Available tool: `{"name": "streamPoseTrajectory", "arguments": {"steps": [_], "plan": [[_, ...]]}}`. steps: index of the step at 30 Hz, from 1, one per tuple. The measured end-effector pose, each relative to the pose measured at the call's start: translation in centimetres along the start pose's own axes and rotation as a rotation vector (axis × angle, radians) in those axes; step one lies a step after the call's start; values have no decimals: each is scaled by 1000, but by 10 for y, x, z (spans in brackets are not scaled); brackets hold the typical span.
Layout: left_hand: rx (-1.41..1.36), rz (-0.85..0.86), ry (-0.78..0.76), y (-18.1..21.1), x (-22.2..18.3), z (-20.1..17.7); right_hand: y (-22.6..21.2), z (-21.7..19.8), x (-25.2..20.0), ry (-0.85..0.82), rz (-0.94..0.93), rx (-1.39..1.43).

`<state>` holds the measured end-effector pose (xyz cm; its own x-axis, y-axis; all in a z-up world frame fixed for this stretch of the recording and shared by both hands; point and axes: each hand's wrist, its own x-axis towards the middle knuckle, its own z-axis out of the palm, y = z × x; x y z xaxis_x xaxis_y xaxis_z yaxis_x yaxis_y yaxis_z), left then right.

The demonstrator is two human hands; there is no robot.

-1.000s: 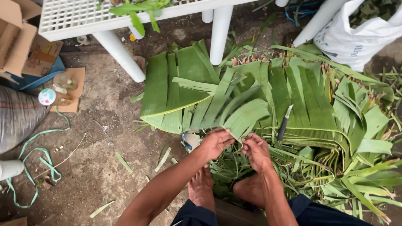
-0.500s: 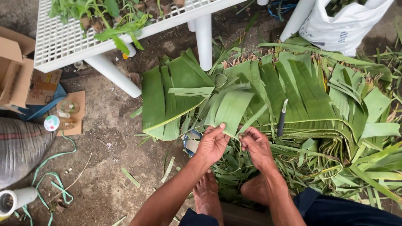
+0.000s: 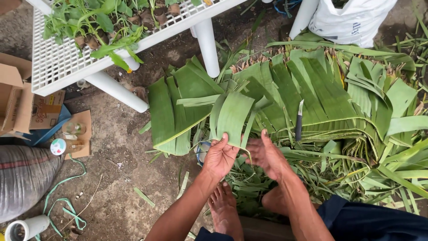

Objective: Using a knife to strip banana leaves from the midrib and shred them into uniform strips for processing.

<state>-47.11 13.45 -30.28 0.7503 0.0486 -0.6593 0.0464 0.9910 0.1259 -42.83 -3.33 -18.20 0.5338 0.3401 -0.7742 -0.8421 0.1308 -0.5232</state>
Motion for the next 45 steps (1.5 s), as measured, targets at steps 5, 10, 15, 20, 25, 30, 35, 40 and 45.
{"name": "streamPoseTrajectory", "arguments": {"steps": [5,10,15,20,25,30,35,40,45], "plan": [[24,10,9,-3,-3,3,33,-17,46,-96,-192,332],[17,42,11,7,-8,9,18,-38,40,-8,-494,405],[99,64,76,3,9,-27,2,-42,10,596,-351,-682],[254,65,141,-12,27,-62,-1,-10,2,600,-514,-665],[331,56,135,-17,3,-37,25,-19,40,247,-389,-166],[364,82,86,-23,5,-44,40,-24,59,173,-546,-62],[316,23,76,-29,8,-57,30,-12,43,229,-628,-83],[320,14,72,-42,22,-76,30,-21,45,250,-647,-135],[392,45,28,-45,1,-34,29,-18,41,283,-678,-161]]}}
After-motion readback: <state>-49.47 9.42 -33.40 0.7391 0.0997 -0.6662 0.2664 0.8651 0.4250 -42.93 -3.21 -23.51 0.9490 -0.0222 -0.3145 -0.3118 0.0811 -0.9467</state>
